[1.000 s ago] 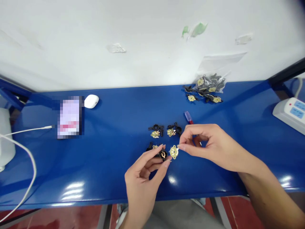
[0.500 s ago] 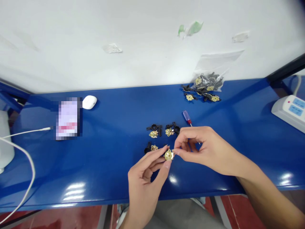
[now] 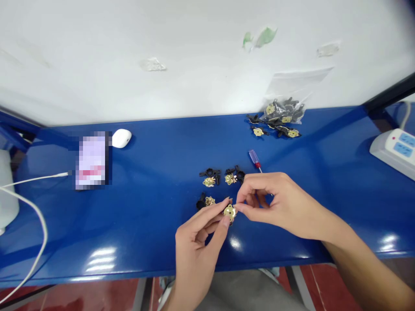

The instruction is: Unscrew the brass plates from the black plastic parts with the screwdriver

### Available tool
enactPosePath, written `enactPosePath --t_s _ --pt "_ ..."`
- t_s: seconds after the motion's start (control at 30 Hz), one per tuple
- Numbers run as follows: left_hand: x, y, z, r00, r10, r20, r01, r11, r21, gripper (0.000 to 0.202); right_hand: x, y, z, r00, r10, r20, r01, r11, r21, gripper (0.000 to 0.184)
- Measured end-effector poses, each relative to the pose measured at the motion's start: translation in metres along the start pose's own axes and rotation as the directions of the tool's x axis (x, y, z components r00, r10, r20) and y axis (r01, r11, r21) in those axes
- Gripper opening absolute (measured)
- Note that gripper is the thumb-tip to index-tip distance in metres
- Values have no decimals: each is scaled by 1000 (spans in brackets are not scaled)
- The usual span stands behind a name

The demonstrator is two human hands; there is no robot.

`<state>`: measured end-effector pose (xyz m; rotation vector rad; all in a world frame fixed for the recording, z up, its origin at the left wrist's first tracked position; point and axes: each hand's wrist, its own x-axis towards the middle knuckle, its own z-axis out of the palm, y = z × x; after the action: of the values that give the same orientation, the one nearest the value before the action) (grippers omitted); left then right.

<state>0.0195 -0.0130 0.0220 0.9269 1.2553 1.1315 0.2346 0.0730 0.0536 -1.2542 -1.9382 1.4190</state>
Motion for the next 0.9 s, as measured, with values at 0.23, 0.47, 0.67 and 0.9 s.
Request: enactPosePath --t_s 0.23,0.47,0.67,0.9 --pt "5 0 0 999 -39 -14 38 998 -58 29 -1 0 3 999 -21 -26 20 1000 -16 10" --pt "10 5 0 999 -50 12 51 991 -126 29 0 2 6 999 -39 -38 39 999 -14 9" --pt "9 6 2 998 -55 -2 54 986 -159 26 0 2 5 999 -42 -23 41 999 -20 12" --pt "10 6 4 997 -63 -35 56 985 -163 26 2 1 5 999 -24 32 25 1000 -17 18"
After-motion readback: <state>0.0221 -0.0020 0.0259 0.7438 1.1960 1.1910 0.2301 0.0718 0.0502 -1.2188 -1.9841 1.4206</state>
